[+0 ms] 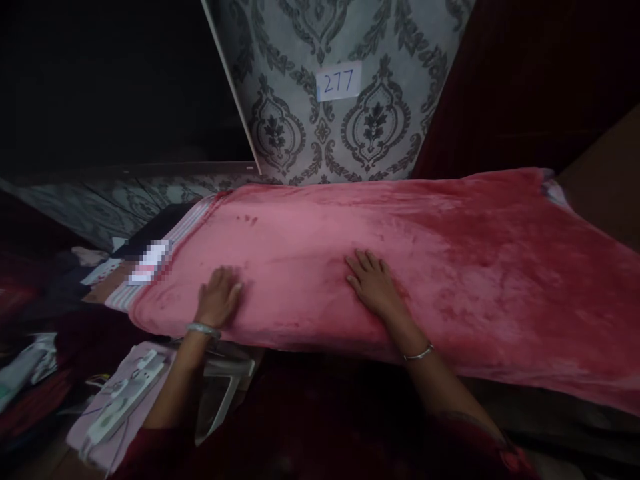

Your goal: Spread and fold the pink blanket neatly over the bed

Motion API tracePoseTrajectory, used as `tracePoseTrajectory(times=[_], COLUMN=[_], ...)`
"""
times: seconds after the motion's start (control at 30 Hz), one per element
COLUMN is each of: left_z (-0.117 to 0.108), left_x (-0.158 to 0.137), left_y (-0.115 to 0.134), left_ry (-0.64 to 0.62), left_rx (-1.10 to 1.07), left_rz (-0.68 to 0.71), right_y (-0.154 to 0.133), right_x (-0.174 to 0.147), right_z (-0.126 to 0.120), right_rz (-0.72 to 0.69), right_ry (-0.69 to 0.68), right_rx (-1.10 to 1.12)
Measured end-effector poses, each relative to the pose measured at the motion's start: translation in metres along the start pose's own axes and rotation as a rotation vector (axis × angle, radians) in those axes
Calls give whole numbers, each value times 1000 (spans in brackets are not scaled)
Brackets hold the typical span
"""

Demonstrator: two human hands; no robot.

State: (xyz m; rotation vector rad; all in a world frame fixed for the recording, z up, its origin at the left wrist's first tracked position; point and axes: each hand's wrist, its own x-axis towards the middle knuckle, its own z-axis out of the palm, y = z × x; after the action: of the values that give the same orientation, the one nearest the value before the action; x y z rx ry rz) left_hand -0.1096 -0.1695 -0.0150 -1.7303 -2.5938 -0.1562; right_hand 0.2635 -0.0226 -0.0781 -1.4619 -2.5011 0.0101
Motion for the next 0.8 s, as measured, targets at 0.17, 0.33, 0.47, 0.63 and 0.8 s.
tracePoseTrajectory(times=[0.17,0.33,0.47,0.63,0.8], left_z=[-14,-16,6,30,30], left_x=[46,90,102,107,112], left_y=[94,182,215,213,213], left_ry=[-188,-151,-91,-38,-30], left_rx=[-3,29,56,58,56], left_rz=[571,689,659,660,664], right_y=[-11,-20,-20,-19,-18], right_x=[2,5,6,8,8], right_z=[-14,-29,-35,-37,-31], right_rz=[34,56,59,57,38], right_ry=[-56,-91,-83,-78,-37], right_rx=[29,84,110,142,183])
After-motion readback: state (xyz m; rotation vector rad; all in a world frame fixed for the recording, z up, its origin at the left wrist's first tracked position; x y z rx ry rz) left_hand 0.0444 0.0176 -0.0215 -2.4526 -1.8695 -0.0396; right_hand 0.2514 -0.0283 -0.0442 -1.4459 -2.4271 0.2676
